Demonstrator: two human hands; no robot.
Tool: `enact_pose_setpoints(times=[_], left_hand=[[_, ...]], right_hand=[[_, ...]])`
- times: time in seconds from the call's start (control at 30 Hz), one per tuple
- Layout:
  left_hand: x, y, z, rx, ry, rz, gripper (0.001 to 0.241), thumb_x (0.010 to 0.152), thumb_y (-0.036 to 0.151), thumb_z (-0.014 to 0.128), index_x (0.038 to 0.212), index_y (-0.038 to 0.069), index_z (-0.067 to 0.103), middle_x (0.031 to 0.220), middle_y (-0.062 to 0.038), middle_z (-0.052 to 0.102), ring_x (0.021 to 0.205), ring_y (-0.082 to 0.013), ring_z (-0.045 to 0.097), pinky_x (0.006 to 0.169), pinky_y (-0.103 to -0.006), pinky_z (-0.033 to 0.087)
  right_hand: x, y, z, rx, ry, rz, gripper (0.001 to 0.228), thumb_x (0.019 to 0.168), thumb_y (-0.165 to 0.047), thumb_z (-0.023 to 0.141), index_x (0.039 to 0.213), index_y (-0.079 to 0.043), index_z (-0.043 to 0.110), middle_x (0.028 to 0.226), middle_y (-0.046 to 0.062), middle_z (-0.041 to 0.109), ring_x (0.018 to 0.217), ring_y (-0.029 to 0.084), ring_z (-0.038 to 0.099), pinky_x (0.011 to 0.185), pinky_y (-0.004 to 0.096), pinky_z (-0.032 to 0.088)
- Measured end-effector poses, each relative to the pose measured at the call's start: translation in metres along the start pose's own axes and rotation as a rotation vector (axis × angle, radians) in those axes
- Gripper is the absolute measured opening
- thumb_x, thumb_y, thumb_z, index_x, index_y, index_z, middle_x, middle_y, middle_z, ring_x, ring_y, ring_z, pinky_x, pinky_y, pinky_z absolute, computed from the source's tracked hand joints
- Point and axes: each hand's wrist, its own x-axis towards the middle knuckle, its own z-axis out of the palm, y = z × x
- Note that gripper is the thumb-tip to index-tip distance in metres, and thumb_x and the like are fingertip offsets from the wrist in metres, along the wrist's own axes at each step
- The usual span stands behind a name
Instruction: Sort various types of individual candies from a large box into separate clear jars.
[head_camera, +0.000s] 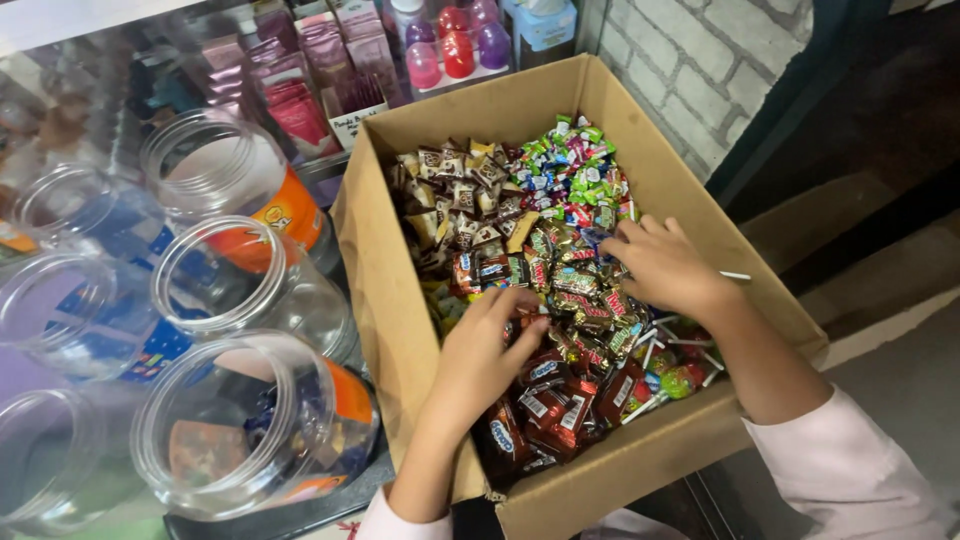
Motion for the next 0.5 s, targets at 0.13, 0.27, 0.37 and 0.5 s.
enact_pose_setpoints(times=[0.13,0.27,0.37,0.5], left_hand=[[-0.003,0.002,-0.003,0.009,0.015,-0.044,0.024,0.093,0.027,0.069,0.108,0.008,0.068,0.101,-0.012,0.068,0.096,-0.0327,0.067,0.081,-0.0410,0.051],[-0.003,0.003,-0.003,-0.005,-0.002,-0.066,0.025,0.093,0.027,0.068,0.109,0.008,0.068,0.102,-0.012,0.068,0.096,-0.0323,0.067,0.082,-0.0406,0.051],[-0.003,0.005,-0.004,-0.017,-0.001,-0.072,0.025,0.093,0.027,0.068,0.110,0.008,0.068,0.103,-0.011,0.069,0.098,-0.0326,0.067,0.083,-0.0403,0.051],[-0.004,0.004,-0.004,-0.026,0.008,-0.072,0.026,0.093,0.026,0.069,0.110,0.007,0.068,0.105,-0.012,0.069,0.099,-0.0322,0.068,0.084,-0.0397,0.051]], right_hand=[[0.002,0.004,0.009,-0.084,0.005,0.007,0.057,0.070,-0.005,0.077,0.124,-0.018,0.065,0.119,0.005,0.058,0.119,0.027,0.052,0.097,0.045,0.040],[0.000,0.001,0.002,-0.089,0.011,0.019,0.054,0.069,-0.001,0.076,0.118,-0.021,0.068,0.117,0.004,0.058,0.119,0.027,0.052,0.098,0.043,0.040],[0.000,-0.003,-0.005,-0.085,-0.043,0.031,0.049,0.068,-0.007,0.080,0.115,-0.019,0.068,0.116,0.003,0.059,0.119,0.026,0.052,0.099,0.042,0.040],[0.002,0.001,-0.004,0.118,-0.040,-0.023,0.028,0.074,-0.016,0.082,0.099,-0.014,0.069,0.104,0.001,0.069,0.111,0.026,0.059,0.100,0.043,0.041]])
